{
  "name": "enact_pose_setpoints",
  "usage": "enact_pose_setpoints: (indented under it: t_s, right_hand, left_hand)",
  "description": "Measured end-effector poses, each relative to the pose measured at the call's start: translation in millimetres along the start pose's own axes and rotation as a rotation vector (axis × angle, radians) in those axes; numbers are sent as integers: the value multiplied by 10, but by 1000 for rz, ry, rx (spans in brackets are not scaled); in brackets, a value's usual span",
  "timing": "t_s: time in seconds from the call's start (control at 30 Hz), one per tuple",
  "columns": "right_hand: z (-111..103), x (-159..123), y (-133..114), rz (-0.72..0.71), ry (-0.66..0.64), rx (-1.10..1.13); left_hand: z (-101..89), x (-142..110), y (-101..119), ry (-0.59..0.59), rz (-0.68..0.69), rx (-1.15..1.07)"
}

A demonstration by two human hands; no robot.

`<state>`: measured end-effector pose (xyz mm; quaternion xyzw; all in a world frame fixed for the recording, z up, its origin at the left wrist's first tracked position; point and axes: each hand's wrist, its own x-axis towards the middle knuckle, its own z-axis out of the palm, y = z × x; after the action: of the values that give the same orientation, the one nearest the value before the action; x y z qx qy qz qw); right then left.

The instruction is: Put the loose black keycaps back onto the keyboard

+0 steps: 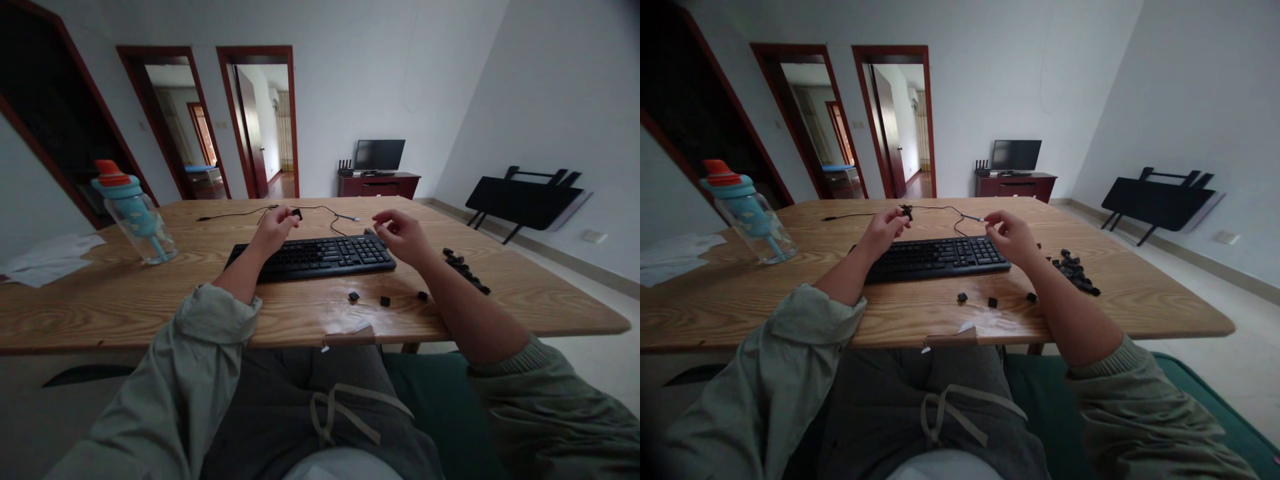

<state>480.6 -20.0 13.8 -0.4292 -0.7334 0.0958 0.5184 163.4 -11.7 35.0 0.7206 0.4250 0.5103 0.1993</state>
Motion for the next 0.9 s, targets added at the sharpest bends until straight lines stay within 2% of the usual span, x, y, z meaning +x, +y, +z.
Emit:
enact_pose_setpoints:
  t_s: [0.17,0.33,0.47,0.6,0.7,0.9]
  right_hand:
    - [-13,-14,-15,8,-6,5]
    - [-22,-5,-15,13,-3,-16]
    - [-23,-19,-29,52,-23,-66]
    - [-14,-43,-14,64,-66,-100]
    - [0,-54,13,60,-101,-109]
    - [22,-68,46,57,-158,-143]
  left_hand:
    - [-544,7,-293,113,-143,19]
    - [-1142,-155,-613,187,-216,191]
    - [-1467,-323,-688,266,-244,364]
    - [-1623,-442,-667,286,-277,372]
    - [-1684,-474,-723,247,-297,377]
    - [-1631,-494,-803,156,-269,376]
